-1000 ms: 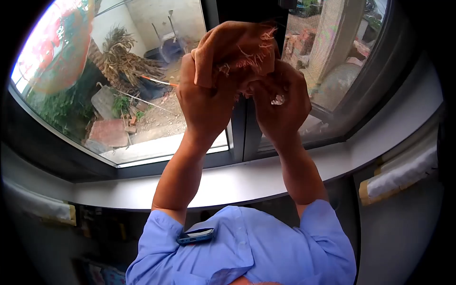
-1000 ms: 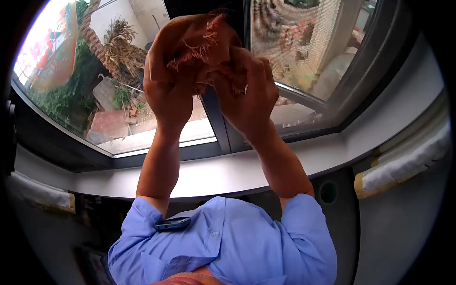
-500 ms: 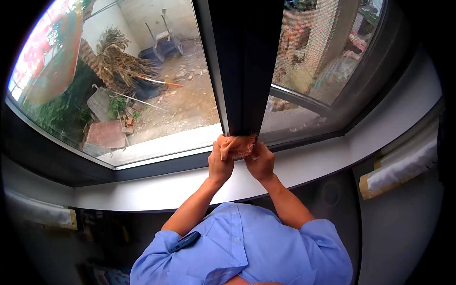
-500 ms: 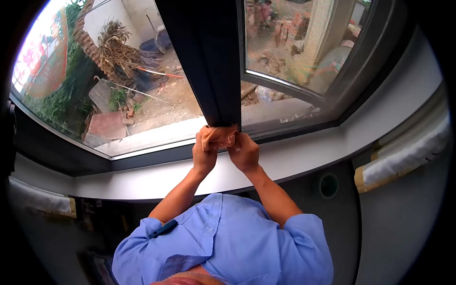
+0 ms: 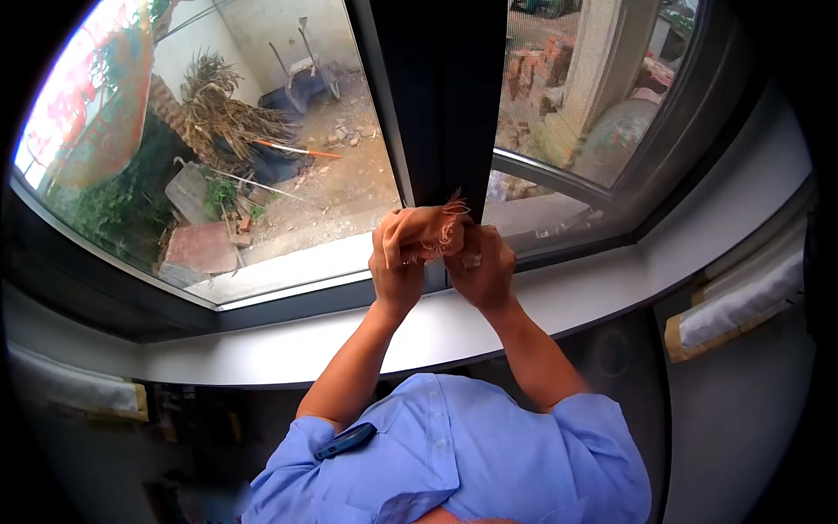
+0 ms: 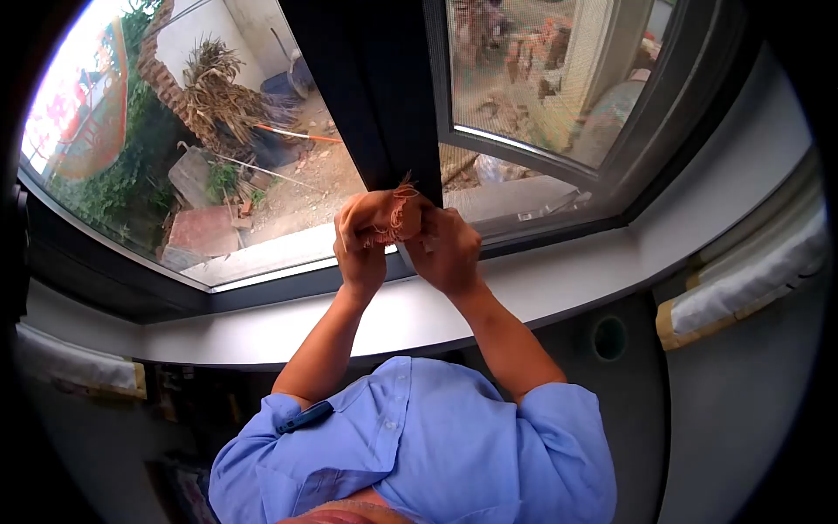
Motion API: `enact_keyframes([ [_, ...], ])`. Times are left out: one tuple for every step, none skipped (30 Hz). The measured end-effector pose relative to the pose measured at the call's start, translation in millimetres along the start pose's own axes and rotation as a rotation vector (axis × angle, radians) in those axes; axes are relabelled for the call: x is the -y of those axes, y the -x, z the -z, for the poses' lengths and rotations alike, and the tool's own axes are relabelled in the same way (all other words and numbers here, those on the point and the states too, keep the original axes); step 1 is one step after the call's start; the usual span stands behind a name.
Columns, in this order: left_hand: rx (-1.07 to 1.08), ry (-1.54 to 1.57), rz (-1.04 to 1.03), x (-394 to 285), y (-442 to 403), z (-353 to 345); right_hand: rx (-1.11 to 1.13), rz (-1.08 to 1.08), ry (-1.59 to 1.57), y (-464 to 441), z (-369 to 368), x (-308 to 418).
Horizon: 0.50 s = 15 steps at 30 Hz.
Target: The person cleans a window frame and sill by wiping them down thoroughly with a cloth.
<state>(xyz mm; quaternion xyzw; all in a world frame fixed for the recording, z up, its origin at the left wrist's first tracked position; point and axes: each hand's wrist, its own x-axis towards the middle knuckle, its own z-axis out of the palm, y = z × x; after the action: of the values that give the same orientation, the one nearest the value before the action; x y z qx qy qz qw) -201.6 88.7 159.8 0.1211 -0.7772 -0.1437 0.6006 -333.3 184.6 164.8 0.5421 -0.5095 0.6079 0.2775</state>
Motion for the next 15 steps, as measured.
enact_keyframes([
  [0.049,-0.003,0.065,8,31,-3,0.088,-0.115,-0.014,30,3,-4],
  [0.096,-0.005,0.13,12,50,-5,0.177,-0.228,-0.028,45,5,-6],
  [0.097,-0.005,0.128,11,48,-5,0.174,-0.229,-0.028,45,6,-8],
  [0.13,-0.04,0.134,9,44,-4,0.184,-0.248,-0.029,45,7,-10],
  [0.164,-0.076,0.146,0,35,0,0.2,-0.272,-0.031,40,9,-6],
  [0.137,-0.084,0.101,0,19,0,0.206,-0.275,-0.033,32,9,-5],
  [0.062,-0.071,0.047,-10,-12,2,0.122,-0.203,-0.06,-2,8,2],
  [-0.018,-0.061,-0.002,-20,-37,4,0.046,-0.13,-0.089,-29,8,8],
  [-0.041,-0.078,-0.024,-21,-49,6,0.024,-0.072,-0.073,-42,8,9],
  [-0.063,-0.093,-0.052,-22,-62,7,-0.005,-0.013,-0.057,-56,7,9],
  [-0.104,-0.082,-0.066,-38,-95,14,0.004,-0.015,-0.06,-76,6,14],
  [-0.146,-0.068,-0.084,-49,-124,18,-0.033,0.007,-0.054,-100,3,20],
  [-0.161,-0.037,-0.089,-43,-123,15,-0.074,0.027,-0.047,-111,2,22],
  [-0.163,-0.037,-0.089,-40,-121,14,-0.074,0.028,-0.047,-110,2,22],
  [-0.17,-0.07,-0.12,-38,-118,14,-0.056,0.022,-0.013,-106,3,22],
])
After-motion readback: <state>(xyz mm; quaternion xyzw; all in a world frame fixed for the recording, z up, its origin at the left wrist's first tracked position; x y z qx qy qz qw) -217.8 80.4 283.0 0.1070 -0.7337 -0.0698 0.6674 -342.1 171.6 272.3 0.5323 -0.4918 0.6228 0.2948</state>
